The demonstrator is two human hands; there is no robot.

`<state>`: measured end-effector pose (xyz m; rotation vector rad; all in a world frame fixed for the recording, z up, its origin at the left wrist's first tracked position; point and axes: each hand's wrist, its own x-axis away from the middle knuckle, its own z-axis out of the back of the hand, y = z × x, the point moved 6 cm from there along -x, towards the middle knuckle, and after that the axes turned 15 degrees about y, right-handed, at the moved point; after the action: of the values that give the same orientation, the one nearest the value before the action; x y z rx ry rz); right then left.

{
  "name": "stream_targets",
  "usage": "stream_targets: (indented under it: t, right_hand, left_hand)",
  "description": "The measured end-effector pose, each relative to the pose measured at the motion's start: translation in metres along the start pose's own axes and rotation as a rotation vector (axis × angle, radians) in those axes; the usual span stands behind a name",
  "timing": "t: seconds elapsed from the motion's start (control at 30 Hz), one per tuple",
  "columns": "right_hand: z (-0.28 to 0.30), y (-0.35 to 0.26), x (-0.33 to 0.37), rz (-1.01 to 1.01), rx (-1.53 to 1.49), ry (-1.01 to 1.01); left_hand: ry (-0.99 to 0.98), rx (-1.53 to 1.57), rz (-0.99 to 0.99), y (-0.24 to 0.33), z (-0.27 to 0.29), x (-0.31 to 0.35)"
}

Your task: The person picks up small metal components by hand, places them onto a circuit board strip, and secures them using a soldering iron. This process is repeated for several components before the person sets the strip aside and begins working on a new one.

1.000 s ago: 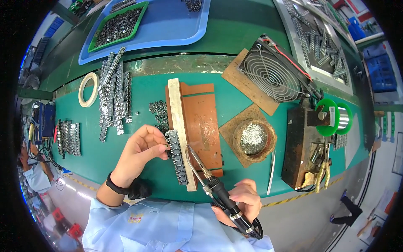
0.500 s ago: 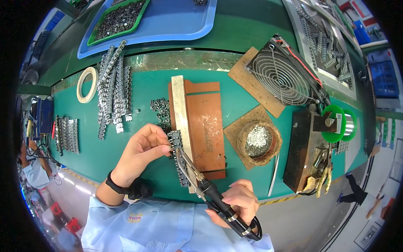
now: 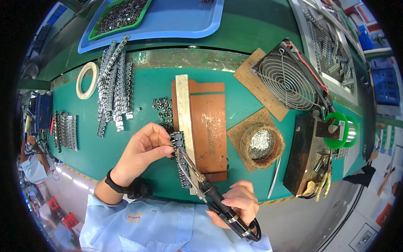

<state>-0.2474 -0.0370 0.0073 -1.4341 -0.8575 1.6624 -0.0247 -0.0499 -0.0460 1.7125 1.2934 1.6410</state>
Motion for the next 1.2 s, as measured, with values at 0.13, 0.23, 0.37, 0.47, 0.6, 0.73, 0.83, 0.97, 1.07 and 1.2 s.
stream_targets:
  t: [0.13, 0.23, 0.37, 0.47, 0.6, 0.73, 0.83, 0.97, 1.07, 1.2]
  right_hand:
    - [-0.0007, 0.0004, -0.0005, 0.001, 0.002, -0.010]
    - [-0.0022, 0.0001, -0.0004, 0.005, 0.002, -0.020]
    - [-0.0028, 0.0002, -0.0010, 0.005, 0.001, -0.019]
    - [-0.0009, 0.0008, -0.0001, 0.000, 0.004, -0.017]
    - [-0.0009, 0.0008, -0.0002, 0.001, 0.006, -0.014]
    - [-0.0009, 0.0012, 0.0010, 0.002, 0.010, -0.014]
    - [-0.0017, 0.0006, 0.0008, 0.002, 0.010, -0.020]
    - [-0.0038, 0.0012, 0.0006, -0.002, 0.005, -0.031]
    - [-0.0050, 0.0015, -0.0001, -0.005, 0.004, -0.045]
    - [-0.0061, 0.0009, -0.0013, -0.007, 0.013, -0.061]
  left_hand:
    - [-0.006, 0.002, 0.003, -0.0002, -0.0006, -0.0013]
    - [-0.001, 0.010, 0.007, -0.0001, -0.0009, -0.0018]
    - [0.018, 0.009, -0.018, 0.0016, -0.0005, -0.0017]
    - [-0.005, -0.004, 0.002, 0.0003, -0.0003, -0.0014]
    - [0.006, -0.003, 0.038, 0.0009, 0.0002, -0.0008]
    - [-0.028, 0.022, 0.052, -0.0006, 0.0005, -0.0019]
    - [-0.037, 0.035, 0.054, -0.0003, 0.0004, -0.0026]
    - [-0.047, 0.050, 0.064, 0.0002, 0.0002, -0.0032]
    - [-0.053, 0.061, 0.074, 0.0000, 0.0005, -0.0042]
    - [-0.069, 0.066, 0.091, -0.0001, 0.0014, -0.0057]
